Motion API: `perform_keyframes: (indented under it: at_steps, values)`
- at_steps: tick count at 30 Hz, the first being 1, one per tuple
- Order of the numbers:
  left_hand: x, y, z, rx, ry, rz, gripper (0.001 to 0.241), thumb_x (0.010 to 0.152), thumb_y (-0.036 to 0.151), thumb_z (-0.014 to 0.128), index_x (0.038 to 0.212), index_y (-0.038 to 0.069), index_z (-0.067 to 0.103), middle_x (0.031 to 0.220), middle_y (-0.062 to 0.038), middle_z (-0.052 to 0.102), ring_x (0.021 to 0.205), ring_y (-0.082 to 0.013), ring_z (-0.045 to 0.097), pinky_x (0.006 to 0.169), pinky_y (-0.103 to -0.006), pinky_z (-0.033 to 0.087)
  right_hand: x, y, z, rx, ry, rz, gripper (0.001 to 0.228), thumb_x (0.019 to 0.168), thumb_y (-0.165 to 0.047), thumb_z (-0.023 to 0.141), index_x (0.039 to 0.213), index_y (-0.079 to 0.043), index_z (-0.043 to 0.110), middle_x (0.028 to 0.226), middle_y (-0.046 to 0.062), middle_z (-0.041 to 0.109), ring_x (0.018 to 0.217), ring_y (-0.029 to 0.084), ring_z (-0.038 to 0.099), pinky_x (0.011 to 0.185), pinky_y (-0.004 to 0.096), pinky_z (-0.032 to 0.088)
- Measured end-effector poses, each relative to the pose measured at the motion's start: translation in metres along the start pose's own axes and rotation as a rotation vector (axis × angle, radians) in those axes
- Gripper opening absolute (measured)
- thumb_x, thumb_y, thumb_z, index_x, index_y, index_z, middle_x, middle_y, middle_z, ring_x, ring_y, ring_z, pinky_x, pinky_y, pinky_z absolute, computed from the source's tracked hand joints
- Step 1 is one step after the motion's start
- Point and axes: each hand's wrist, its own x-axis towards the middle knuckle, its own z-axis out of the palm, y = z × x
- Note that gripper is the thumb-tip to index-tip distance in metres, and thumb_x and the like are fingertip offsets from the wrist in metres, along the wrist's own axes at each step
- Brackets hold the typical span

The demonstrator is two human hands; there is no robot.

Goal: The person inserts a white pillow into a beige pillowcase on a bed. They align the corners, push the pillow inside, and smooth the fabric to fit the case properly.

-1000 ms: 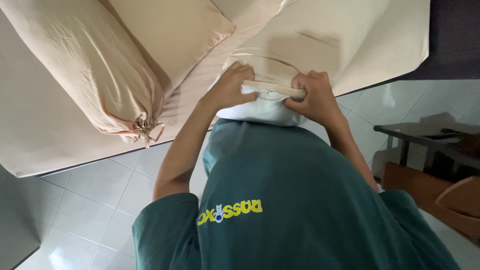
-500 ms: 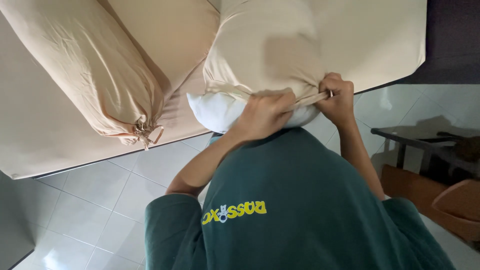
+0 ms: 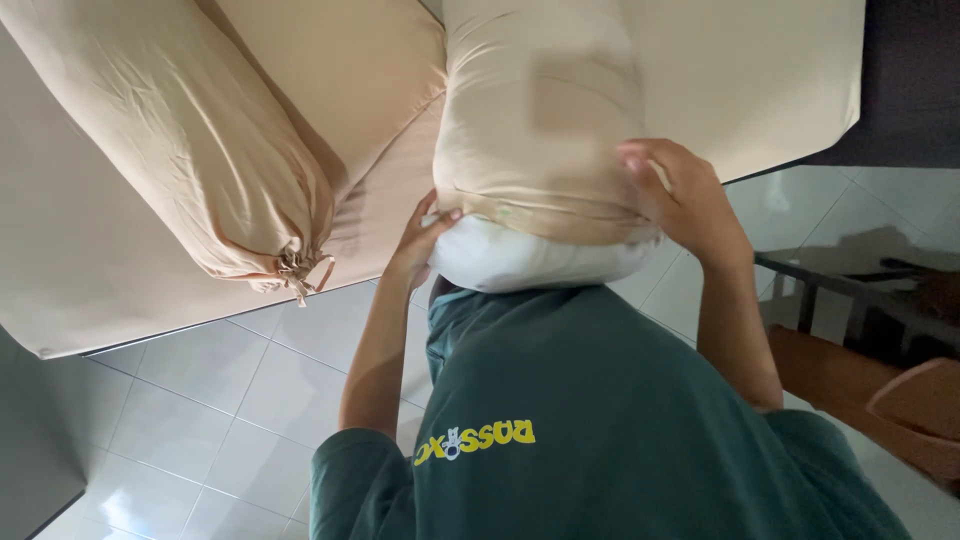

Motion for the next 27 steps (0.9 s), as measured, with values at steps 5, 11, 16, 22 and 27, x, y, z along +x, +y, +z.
perform_keyframes:
  at_steps: [5,11,16,22,27]
  values:
    - [-0.030,0.035,0.021,0.375,-0.106,-0.081,0.112,0.072,0.037,0.096,0.161,0.009,0.032,0.144,-0.027,0.051,0.126,-0.0417,0.056,0.104,-0.0514,0.050,0.133,0.051,0.052,-0.135,-0.261,0.031,0.046,0.106,-0.022,0.058,0.143,0.006,0.055,0.137,0.031,0.059,0.130,0.048,0.054,0.108,0.060,0.042]
    - [-0.050,0.028,0.024,0.556,-0.162,-0.168,0.119,0.067,0.047,0.095,0.160,0.006,0.033,0.154,-0.026,0.049,0.147,-0.0397,0.041,0.124,-0.0513,0.029,0.170,0.204,0.205,-0.385,-0.256,0.199,0.028,0.089,-0.023,0.076,0.112,-0.009,0.070,0.111,0.011,0.067,0.112,0.035,0.064,0.094,0.055,0.051]
    - [-0.031,0.002,-0.008,0.578,-0.169,-0.242,0.115,0.070,0.047,0.093,0.160,0.005,0.033,0.155,-0.025,0.048,0.147,-0.0395,0.042,0.124,-0.0491,0.030,0.145,0.172,0.204,-0.493,-0.314,0.089,0.013,0.092,-0.010,0.062,0.104,-0.007,0.069,0.105,0.013,0.066,0.107,0.035,0.063,0.087,0.050,0.052]
    - [0.083,-0.008,0.001,0.058,0.144,-0.291,0.082,0.099,0.066,0.042,0.159,0.012,0.035,0.160,-0.016,0.042,0.145,-0.0414,0.042,0.113,-0.0593,0.040,0.118,0.103,0.145,-0.050,-0.200,0.120,0.011,0.109,-0.015,0.052,0.110,-0.013,0.062,0.099,0.011,0.068,0.097,0.033,0.069,0.083,0.044,0.053]
    - [0.165,0.008,0.053,0.315,0.232,-0.248,0.113,0.079,0.083,0.068,0.158,0.007,0.038,0.154,-0.025,0.047,0.144,-0.0408,0.044,0.119,-0.0538,0.038,0.064,0.098,0.115,0.393,-0.464,0.152,0.011,0.103,-0.017,0.060,0.105,-0.010,0.068,0.093,0.013,0.077,0.091,0.023,0.072,0.084,0.044,0.057]
